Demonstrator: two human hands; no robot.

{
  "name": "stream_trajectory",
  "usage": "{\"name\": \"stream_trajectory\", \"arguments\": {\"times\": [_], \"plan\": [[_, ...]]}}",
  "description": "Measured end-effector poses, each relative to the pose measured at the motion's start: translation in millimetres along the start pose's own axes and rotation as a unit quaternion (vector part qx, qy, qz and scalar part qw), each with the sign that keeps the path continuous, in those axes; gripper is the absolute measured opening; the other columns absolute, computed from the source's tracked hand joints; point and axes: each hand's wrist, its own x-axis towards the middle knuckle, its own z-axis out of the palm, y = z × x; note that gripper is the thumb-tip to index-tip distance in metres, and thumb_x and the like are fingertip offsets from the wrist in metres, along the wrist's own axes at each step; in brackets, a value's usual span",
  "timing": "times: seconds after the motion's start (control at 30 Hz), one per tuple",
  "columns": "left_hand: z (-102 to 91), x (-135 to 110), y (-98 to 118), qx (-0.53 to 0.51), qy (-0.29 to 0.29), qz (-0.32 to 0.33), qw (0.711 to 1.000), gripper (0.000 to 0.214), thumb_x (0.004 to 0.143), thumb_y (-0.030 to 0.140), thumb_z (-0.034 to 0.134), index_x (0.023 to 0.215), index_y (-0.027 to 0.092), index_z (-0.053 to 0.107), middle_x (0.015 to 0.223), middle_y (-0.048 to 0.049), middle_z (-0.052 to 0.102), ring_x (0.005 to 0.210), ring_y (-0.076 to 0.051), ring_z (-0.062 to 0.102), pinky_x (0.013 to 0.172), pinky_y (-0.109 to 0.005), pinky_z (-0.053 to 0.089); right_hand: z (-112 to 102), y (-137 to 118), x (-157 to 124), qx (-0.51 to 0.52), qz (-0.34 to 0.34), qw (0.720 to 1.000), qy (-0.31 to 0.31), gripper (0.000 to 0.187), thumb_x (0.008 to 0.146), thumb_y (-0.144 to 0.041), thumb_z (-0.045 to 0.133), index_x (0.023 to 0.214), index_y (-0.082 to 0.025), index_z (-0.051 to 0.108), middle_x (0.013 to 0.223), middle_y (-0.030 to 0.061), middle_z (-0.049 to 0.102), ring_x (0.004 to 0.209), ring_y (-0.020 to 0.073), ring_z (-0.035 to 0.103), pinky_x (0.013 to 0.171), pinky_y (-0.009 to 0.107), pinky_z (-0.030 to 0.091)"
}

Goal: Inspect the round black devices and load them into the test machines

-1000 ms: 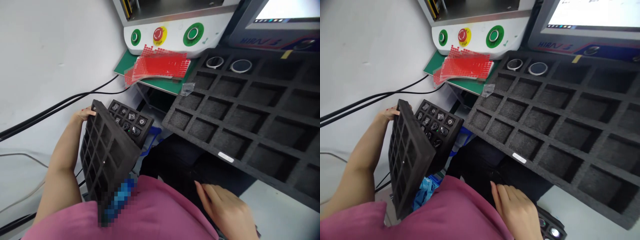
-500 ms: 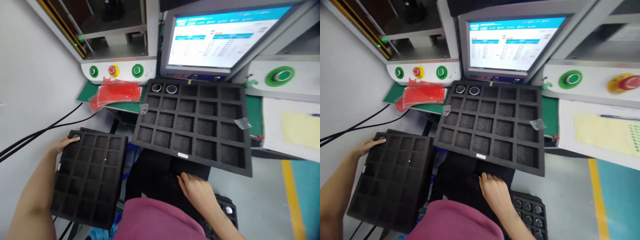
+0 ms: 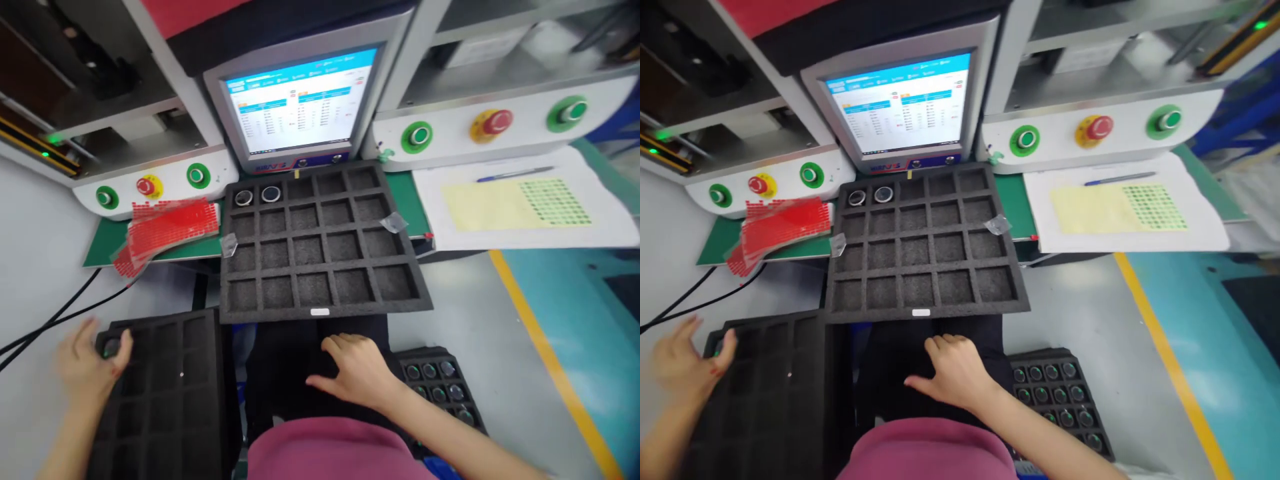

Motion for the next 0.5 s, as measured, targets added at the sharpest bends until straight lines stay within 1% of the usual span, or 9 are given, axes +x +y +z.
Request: {"name": "stream_trajectory", "arguments": {"times": [0.03, 0.1, 0.17, 0.2, 0.3, 0.37, 0.43, 0.47, 0.5], "plan": [[1.7, -2.0, 13.7, -0.021, 0.056, 0.054, 0.997, 0.08, 0.064, 0.052, 0.072, 0.132, 0.075, 0.038, 0.125, 0.0169, 0.068, 0.115, -0.04, 0.065, 0.096, -0.068, 0.052, -1.7, -3.5, 1.7, 0.015, -0.01, 1.0, 0.005, 0.05, 0.077, -0.065, 0.075, 0.076, -0.018, 0.06, 0.067, 0.0021, 0.066, 0.061, 0.0186, 0.064, 0.056, 0.03, 0.036], [3.1, -4.1, 47.2, -0.079, 0.097, 0.148, 0.981, 0.075, 0.059, 0.044, 0.078, 0.117, 0.081, 0.047, 0.102, 0.0142, 0.075, 0.085, -0.043, 0.073, 0.076, -0.071, 0.055, -3.1, -9.2, 4.6, 0.041, -0.037, 0.998, 0.018, 0.047, 0.078, -0.063, 0.075, 0.074, -0.018, 0.059, 0.065, 0.0006, 0.065, 0.059, 0.0171, 0.063, 0.055, 0.03, 0.036], [1.1, -5.1, 88.4, -0.149, 0.105, 0.206, 0.961, 0.07, 0.059, 0.04, 0.078, 0.111, 0.08, 0.053, 0.083, 0.0098, 0.076, 0.067, -0.042, 0.071, 0.062, -0.069, 0.055, -2.8, -12.0, 7.4, 0.062, -0.065, 0.995, 0.037, 0.039, 0.086, -0.052, 0.072, 0.072, -0.019, 0.058, 0.063, -0.0003, 0.064, 0.058, 0.0155, 0.062, 0.054, 0.03, 0.037], [-1.0, -6.4, 110.8, -0.183, 0.083, 0.236, 0.951, 0.068, 0.06, 0.038, 0.077, 0.111, 0.077, 0.056, 0.08, 0.0082, 0.076, 0.063, -0.041, 0.071, 0.057, -0.066, 0.056, -2.6, -12.4, 9.3, 0.071, -0.077, 0.993, 0.048, 0.036, 0.09, -0.049, 0.068, 0.073, -0.019, 0.058, 0.064, -0.0005, 0.064, 0.059, 0.0147, 0.062, 0.055, 0.029, 0.039], [-6.3, -16.6, 173.7, -0.254, -0.042, 0.331, 0.908, 0.057, 0.063, 0.029, 0.074, 0.107, 0.065, 0.067, 0.072, 0.0047, 0.075, 0.052, -0.032, 0.07, 0.046, -0.052, 0.06, -4.4, -12.3, 18.9, 0.132, -0.101, 0.979, 0.114, 0.039, 0.097, -0.054, 0.054, 0.089, -0.017, 0.063, 0.082, 0.0044, 0.071, 0.076, 0.0152, 0.067, 0.066, 0.028, 0.05], [-4.0, -26.8, 204.3, -0.293, -0.147, 0.375, 0.867, 0.04, 0.066, 0.026, 0.072, 0.091, 0.057, 0.075, 0.06, 0.0026, 0.071, 0.045, -0.026, 0.066, 0.043, -0.045, 0.06, -8.6, -13.2, 27.9, 0.213, -0.127, 0.953, 0.172, 0.049, 0.095, -0.061, 0.051, 0.102, -0.014, 0.063, 0.099, 0.0097, 0.073, 0.095, 0.0171, 0.069, 0.083, 0.029, 0.055], [5.7, -36.3, 225.3, -0.302, -0.294, 0.395, 0.816, 0.02, 0.065, 0.03, 0.072, 0.063, 0.051, 0.072, 0.048, 0.0023, 0.064, 0.041, -0.023, 0.063, 0.042, -0.041, 0.057, -13.3, -15.5, 36.6, 0.307, -0.163, 0.916, 0.202, 0.052, 0.092, -0.06, 0.058, 0.111, -0.011, 0.061, 0.111, 0.0116, 0.071, 0.11, 0.0163, 0.065, 0.099, 0.026, 0.051], [12.8, -41.0, 234.7, -0.293, -0.367, 0.4, 0.787, 0.017, 0.063, 0.034, 0.073, 0.053, 0.047, 0.068, 0.045, 0.0022, 0.06, 0.039, -0.023, 0.061, 0.039, -0.04, 0.054, -15.0, -17.4, 40.0, 0.349, -0.176, 0.899, 0.196, 0.05, 0.091, -0.055, 0.063, 0.114, -0.01, 0.059, 0.116, 0.0105, 0.07, 0.116, 0.0139, 0.063, 0.105, 0.023, 0.047], [20.4, -46.4, 244.8, -0.266, -0.428, 0.4, 0.765, 0.017, 0.061, 0.039, 0.073, 0.048, 0.045, 0.065, 0.042, 0.0023, 0.057, 0.038, -0.023, 0.059, 0.036, -0.039, 0.05, -15.8, -20.0, 42.6, 0.381, -0.175, 0.891, 0.171, 0.045, 0.092, -0.049, 0.065, 0.116, -0.012, 0.058, 0.119, 0.0075, 0.069, 0.118, 0.01, 0.061, 0.108, 0.018, 0.043]]}}
